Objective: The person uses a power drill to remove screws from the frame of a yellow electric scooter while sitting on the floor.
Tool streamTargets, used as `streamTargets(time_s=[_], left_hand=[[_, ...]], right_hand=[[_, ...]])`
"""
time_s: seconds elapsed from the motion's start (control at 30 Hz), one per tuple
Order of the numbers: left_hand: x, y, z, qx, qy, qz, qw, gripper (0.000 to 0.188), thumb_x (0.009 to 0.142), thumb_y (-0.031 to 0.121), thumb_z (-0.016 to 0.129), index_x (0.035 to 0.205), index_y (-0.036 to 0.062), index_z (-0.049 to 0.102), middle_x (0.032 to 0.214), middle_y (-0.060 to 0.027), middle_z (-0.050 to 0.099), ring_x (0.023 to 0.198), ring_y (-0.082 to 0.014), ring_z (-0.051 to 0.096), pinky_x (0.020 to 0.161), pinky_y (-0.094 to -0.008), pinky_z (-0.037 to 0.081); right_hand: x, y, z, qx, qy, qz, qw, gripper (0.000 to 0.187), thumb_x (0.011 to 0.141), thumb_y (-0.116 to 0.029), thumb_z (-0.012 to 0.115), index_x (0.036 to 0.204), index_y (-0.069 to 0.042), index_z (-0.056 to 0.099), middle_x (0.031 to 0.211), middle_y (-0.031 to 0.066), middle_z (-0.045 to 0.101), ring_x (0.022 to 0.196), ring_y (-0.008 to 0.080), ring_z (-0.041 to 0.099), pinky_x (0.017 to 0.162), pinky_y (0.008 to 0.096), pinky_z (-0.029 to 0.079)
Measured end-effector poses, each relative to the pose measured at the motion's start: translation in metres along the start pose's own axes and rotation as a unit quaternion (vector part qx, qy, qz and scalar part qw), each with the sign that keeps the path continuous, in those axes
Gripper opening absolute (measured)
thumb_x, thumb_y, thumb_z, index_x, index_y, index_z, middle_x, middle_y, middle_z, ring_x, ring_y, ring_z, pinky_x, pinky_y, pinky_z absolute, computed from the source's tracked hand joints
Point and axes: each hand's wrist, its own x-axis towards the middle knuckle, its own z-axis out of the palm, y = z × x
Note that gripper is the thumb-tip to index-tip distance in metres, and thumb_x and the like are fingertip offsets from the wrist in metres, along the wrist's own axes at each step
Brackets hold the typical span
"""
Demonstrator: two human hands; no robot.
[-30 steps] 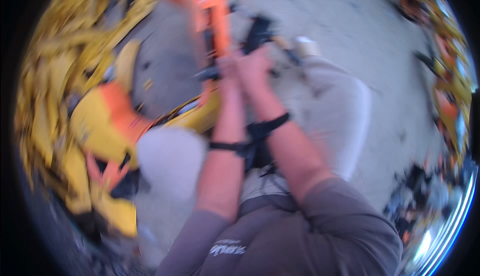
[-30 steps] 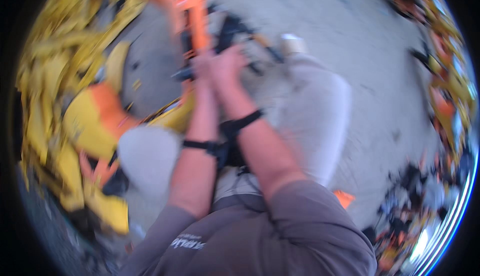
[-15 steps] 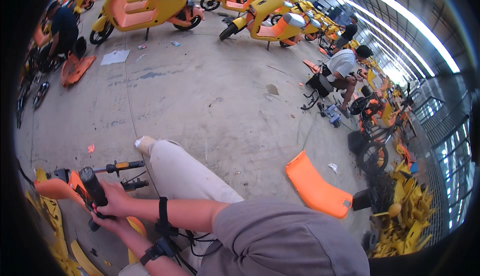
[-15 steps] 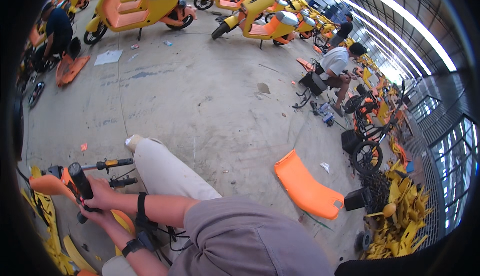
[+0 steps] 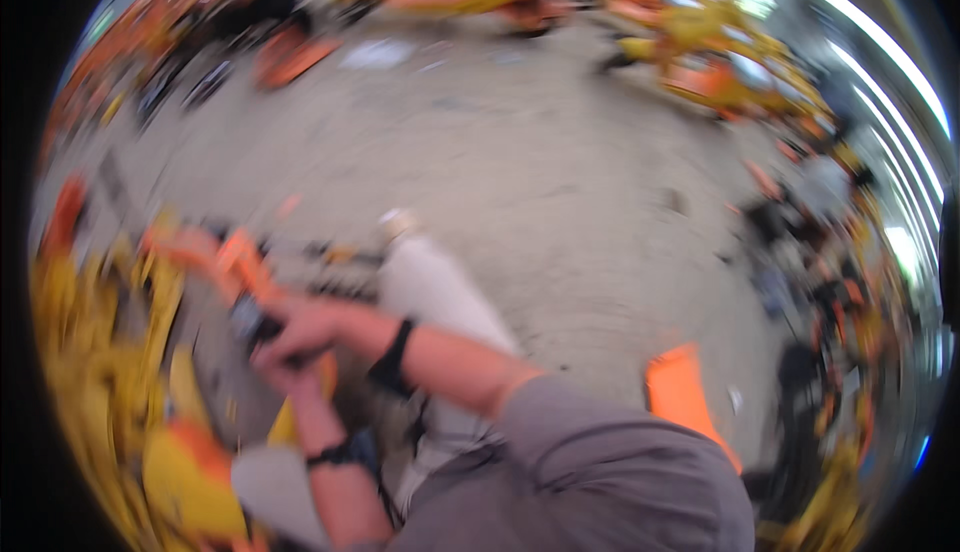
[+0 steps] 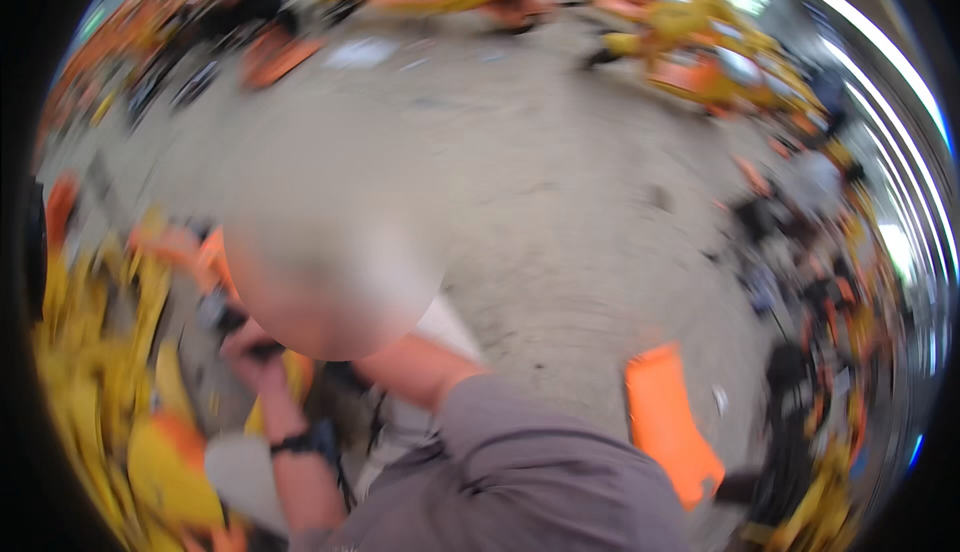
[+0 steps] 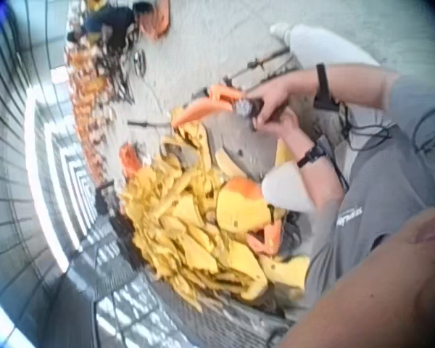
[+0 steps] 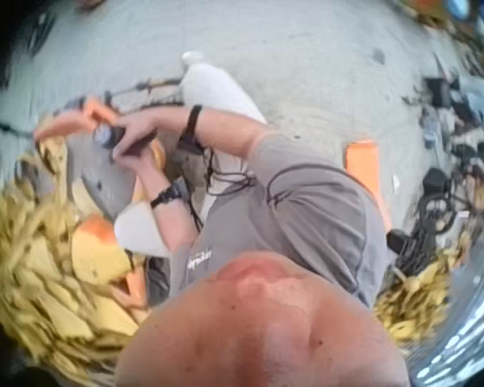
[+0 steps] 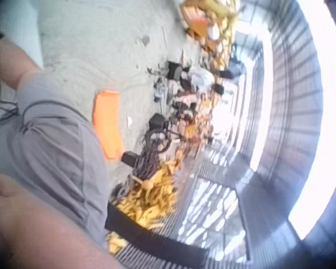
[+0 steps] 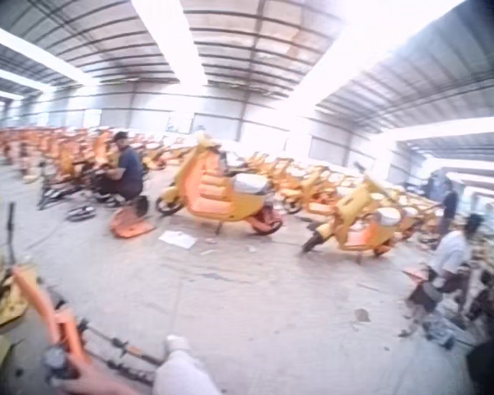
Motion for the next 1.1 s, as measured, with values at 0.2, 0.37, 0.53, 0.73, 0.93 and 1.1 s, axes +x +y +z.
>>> streamTargets(time_s=[0.2,0.37,0.53,0.73,0.93,1.1], left_hand=[[-0.027,-0.021,0.027,-0.077,0.017,-0.045,0.996,0.048,0.093,0.039,0.057,0.132,0.0096,0.056,0.127,-0.0109,0.062,0.119,-0.0235,0.060,0.104,-0.0439,0.047],[-0.036,-0.034,-0.010,-0.105,0.065,-0.076,0.989,0.058,0.096,0.053,0.037,0.135,0.0129,0.053,0.135,-0.0081,0.058,0.125,-0.0239,0.056,0.109,-0.0425,0.044],[-0.025,-0.048,-0.005,-0.128,0.065,-0.037,0.989,0.037,0.099,0.045,0.042,0.121,0.0182,0.056,0.125,-0.0040,0.062,0.120,-0.0201,0.058,0.105,-0.0408,0.045],[-0.002,-0.053,-0.005,-0.141,0.062,-0.041,0.987,0.038,0.098,0.045,0.044,0.120,0.0166,0.057,0.122,-0.0034,0.064,0.118,-0.0202,0.059,0.104,-0.0398,0.045],[0.002,-0.055,0.003,-0.122,0.072,-0.060,0.988,0.045,0.099,0.046,0.043,0.123,0.0109,0.054,0.126,-0.0049,0.062,0.121,-0.0185,0.057,0.106,-0.0384,0.043],[0.011,-0.044,0.002,-0.128,0.037,0.016,0.991,0.043,0.099,0.046,0.041,0.122,0.0124,0.054,0.127,-0.0039,0.060,0.121,-0.0173,0.056,0.107,-0.0386,0.042]], right_hand=[[0.003,0.011,-0.049,0.170,-0.149,0.029,0.974,0.075,0.081,-0.041,0.079,0.137,0.001,0.051,0.131,0.0148,0.063,0.121,0.0243,0.059,0.108,0.0394,0.044],[0.016,0.021,-0.021,0.149,-0.206,0.107,0.961,0.074,0.076,-0.025,0.083,0.136,0.001,0.048,0.130,0.0160,0.062,0.120,0.0263,0.060,0.107,0.0406,0.044],[0.010,0.033,-0.019,0.181,-0.112,0.089,0.973,0.063,0.079,-0.020,0.082,0.131,0.001,0.052,0.127,0.0155,0.063,0.111,0.0233,0.064,0.100,0.0398,0.050],[0.018,0.036,-0.027,0.233,-0.075,0.093,0.965,0.098,0.073,-0.069,0.072,0.134,0.003,0.049,0.136,0.0279,0.055,0.121,0.0378,0.059,0.108,0.0497,0.045],[0.031,0.047,-0.036,0.399,-0.070,0.137,0.904,0.120,0.071,-0.099,0.028,0.122,0.006,0.057,0.134,0.0366,0.053,0.124,0.0458,0.055,0.108,0.0548,0.041],[0.060,0.052,-0.028,0.395,-0.132,0.149,0.897,0.110,0.077,-0.095,0.027,0.108,0.005,0.060,0.121,0.0361,0.061,0.115,0.0452,0.061,0.104,0.0516,0.046]])
